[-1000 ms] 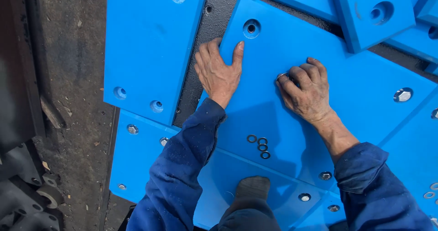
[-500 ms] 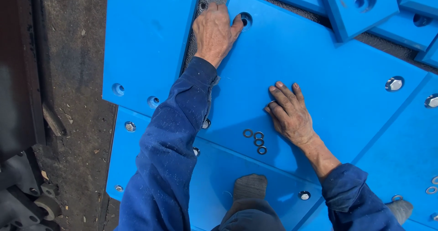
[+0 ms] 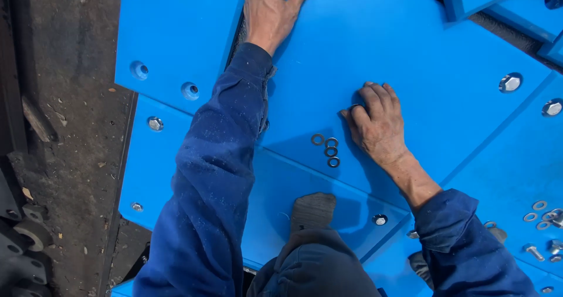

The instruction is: Assembling large blue plastic panels by aligning them and manually inserting bolts and washers into pre-drilled holes.

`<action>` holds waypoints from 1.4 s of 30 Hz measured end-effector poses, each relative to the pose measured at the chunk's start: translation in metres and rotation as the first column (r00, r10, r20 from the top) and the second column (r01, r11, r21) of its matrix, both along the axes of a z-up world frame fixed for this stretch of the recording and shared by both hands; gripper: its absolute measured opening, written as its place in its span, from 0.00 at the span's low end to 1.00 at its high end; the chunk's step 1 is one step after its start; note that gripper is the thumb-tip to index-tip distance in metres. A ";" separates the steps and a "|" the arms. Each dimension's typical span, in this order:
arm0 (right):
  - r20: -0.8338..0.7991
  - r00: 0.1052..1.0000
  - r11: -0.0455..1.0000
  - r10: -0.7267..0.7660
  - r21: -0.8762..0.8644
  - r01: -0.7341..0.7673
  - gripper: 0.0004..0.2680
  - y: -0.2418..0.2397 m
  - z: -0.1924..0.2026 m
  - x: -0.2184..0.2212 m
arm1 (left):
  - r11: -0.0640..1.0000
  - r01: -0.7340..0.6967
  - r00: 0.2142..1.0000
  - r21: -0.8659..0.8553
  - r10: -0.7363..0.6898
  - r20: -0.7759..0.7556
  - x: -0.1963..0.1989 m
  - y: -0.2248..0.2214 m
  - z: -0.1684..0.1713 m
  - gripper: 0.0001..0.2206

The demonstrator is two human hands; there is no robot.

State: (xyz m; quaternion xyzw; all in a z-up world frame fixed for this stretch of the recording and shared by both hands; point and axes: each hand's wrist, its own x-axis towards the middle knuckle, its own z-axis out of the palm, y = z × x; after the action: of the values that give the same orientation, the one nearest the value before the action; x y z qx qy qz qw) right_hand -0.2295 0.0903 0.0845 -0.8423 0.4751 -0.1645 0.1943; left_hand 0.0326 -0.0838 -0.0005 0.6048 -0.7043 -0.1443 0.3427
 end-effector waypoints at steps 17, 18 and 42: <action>-0.064 0.996 0.998 -0.060 -0.010 0.059 0.15 0.072 -0.002 -0.028 | 0.787 0.172 0.957 0.593 -0.276 0.089 0.122 0.234 0.096 0.34; -0.100 0.988 0.992 -0.121 0.022 0.124 0.19 0.080 0.002 -0.022 | 0.801 0.201 0.942 0.564 -0.317 0.114 0.122 0.230 0.098 0.35; -0.005 0.835 0.834 -0.550 0.049 0.549 0.16 0.121 0.000 -0.083 | 0.895 0.074 0.988 0.439 -0.127 0.092 0.124 0.234 0.087 0.16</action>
State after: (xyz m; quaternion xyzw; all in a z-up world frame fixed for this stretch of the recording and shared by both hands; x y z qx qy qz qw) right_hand -0.3126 0.2116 0.0841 -0.6648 0.6998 -0.2059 0.1612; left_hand 0.1563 0.1507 0.0870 0.6360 -0.7039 -0.2790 0.1491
